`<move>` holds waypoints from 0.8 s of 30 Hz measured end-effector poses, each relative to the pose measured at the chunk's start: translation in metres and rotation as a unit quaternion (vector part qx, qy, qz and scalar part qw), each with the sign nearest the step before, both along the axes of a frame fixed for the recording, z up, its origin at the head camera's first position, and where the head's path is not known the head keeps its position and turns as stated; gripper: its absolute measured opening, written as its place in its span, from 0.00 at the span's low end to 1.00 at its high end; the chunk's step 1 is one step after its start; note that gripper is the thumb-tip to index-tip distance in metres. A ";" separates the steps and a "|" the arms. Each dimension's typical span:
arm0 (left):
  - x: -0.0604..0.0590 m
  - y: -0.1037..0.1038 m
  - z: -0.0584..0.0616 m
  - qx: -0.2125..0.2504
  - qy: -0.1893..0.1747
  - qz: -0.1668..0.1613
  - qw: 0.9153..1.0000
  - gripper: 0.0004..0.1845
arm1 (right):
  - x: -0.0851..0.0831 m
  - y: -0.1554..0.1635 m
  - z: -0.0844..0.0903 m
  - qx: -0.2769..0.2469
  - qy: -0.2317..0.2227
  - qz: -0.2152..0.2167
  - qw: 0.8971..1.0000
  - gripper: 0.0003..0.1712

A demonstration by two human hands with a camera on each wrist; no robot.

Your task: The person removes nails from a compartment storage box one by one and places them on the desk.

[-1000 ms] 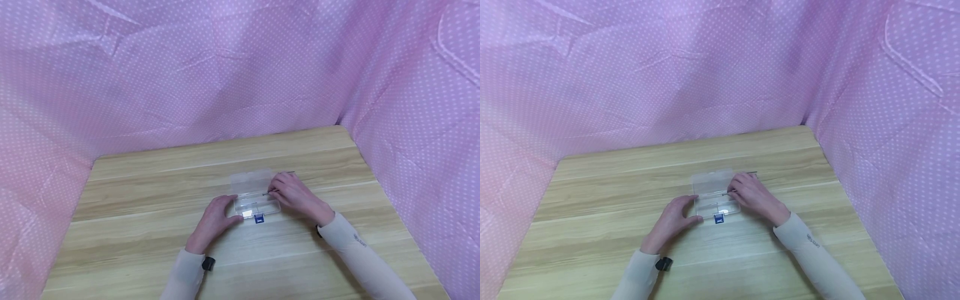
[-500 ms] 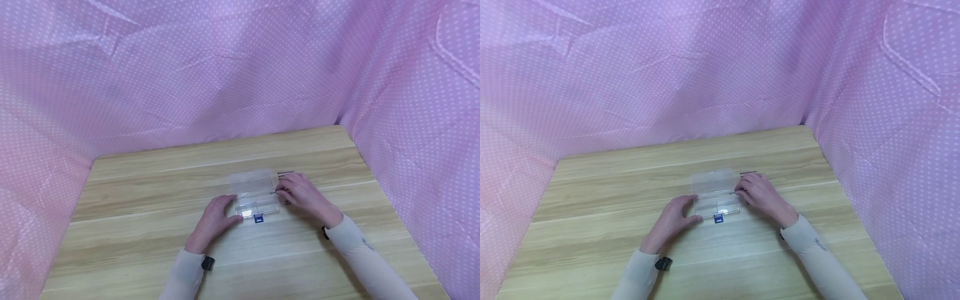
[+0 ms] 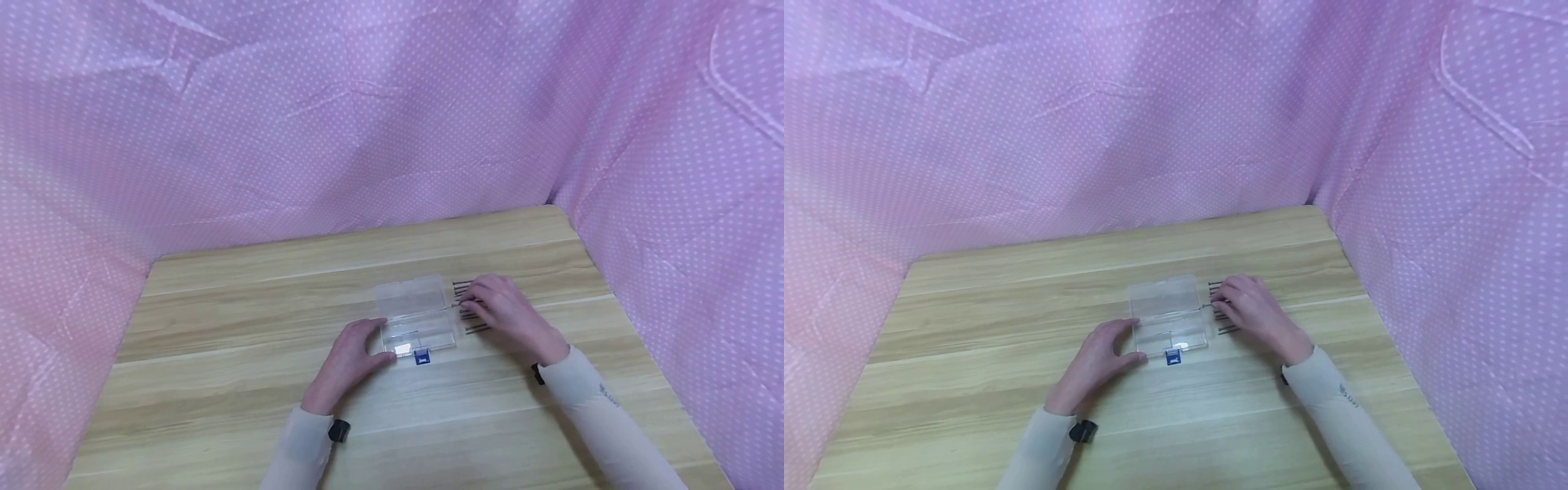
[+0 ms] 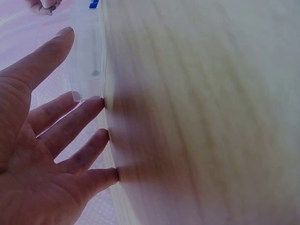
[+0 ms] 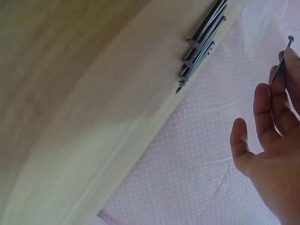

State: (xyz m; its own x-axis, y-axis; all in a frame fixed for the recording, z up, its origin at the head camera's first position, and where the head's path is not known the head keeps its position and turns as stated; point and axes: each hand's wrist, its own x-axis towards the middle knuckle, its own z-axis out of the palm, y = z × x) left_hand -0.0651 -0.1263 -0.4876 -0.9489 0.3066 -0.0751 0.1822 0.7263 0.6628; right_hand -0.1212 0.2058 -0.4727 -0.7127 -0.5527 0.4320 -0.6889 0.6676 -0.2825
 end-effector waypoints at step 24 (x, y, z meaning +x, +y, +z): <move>-0.002 -0.001 -0.001 -0.001 0.000 0.002 1.000 0.37 | -0.025 0.007 0.010 0.007 -0.063 -0.034 0.997 0.07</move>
